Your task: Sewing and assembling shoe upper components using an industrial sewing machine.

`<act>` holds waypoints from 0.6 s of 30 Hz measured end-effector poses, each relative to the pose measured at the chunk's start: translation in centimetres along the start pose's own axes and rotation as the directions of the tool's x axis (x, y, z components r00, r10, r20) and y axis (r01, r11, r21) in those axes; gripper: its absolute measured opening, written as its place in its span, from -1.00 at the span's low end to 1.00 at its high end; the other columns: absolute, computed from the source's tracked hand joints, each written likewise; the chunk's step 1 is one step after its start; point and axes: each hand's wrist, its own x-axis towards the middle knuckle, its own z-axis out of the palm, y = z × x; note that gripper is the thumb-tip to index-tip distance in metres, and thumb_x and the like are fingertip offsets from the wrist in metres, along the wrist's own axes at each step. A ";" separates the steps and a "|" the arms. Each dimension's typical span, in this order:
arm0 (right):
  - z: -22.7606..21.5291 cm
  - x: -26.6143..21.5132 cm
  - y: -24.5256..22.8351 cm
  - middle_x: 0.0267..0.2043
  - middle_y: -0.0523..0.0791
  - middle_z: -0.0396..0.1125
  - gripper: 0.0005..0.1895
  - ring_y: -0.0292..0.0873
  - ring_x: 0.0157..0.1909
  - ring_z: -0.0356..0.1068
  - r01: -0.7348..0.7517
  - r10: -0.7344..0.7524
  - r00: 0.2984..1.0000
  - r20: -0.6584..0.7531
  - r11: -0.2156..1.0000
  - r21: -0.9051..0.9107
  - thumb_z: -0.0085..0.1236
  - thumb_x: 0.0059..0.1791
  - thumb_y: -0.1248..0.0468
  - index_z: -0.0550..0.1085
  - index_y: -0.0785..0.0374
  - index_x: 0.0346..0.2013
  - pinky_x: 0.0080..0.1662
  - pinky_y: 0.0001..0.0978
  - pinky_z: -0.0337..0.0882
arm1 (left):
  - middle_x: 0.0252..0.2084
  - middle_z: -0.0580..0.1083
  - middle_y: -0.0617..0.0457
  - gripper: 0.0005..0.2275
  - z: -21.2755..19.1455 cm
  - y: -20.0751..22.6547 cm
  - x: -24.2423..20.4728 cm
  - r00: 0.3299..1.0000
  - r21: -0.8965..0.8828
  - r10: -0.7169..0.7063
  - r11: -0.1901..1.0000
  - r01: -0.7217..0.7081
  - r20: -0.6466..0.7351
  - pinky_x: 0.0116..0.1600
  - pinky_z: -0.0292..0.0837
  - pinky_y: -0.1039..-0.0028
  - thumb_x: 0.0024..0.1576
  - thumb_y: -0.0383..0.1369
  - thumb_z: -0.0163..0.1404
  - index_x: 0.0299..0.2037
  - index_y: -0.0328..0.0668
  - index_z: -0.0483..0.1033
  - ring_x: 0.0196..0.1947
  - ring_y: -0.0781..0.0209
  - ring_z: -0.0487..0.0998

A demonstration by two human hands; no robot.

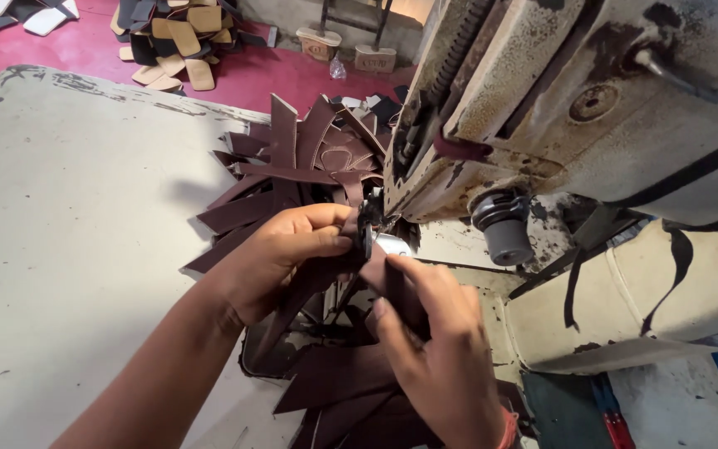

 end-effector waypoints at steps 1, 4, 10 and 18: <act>-0.1 0.2 0.1 -0.13 -0.11 0.52 -0.55 -0.20 -0.26 0.42 -0.001 0.001 1.000 0.001 1.000 0.000 0.16 -0.10 0.32 0.45 0.25 0.11 0.01 -0.30 0.27 | -0.23 0.54 0.01 -0.78 0.2 -0.4 -0.1 1.000 -0.001 -0.001 1.000 0.001 0.000 -0.28 0.30 0.68 0.18 -0.48 0.01 0.00 -0.44 0.50 -0.36 0.44 0.46; -0.2 0.6 0.4 -0.24 -0.16 0.33 -0.56 -0.18 -0.19 0.19 -0.001 0.000 1.000 -0.007 0.999 -0.055 0.05 -0.09 0.25 0.48 0.17 0.10 0.09 -0.24 -0.04 | -0.22 0.54 -0.03 -0.63 1.0 -1.6 -0.6 0.989 0.052 0.053 0.998 -0.046 -0.135 -0.25 0.33 0.66 0.10 -0.44 0.06 0.10 -0.50 0.47 -0.36 0.39 0.47; 1.0 -1.2 -0.5 0.26 0.06 0.20 -0.58 -0.01 0.13 0.16 0.014 -0.036 0.988 -0.153 0.990 -0.141 0.12 -0.06 0.26 0.53 0.20 0.11 0.24 -0.12 -0.04 | -0.25 0.58 -0.19 -0.73 3.6 -4.9 -1.2 0.892 0.057 0.257 0.966 -0.254 -0.371 -0.27 0.36 0.61 0.17 -0.55 0.01 0.06 -0.46 0.38 -0.40 0.25 0.52; 1.9 -4.3 -0.9 0.01 -0.10 0.50 -0.51 -0.28 -0.04 0.52 -0.413 0.436 0.899 0.047 0.806 0.425 0.07 -0.06 0.45 0.50 0.20 0.17 0.01 -0.47 0.47 | -0.25 0.53 0.02 -0.87 6.7 -5.8 -2.1 0.698 0.529 0.577 0.783 -0.326 -0.424 -0.26 0.41 0.60 0.19 -0.50 0.02 -0.13 -0.26 0.33 -0.37 0.37 0.49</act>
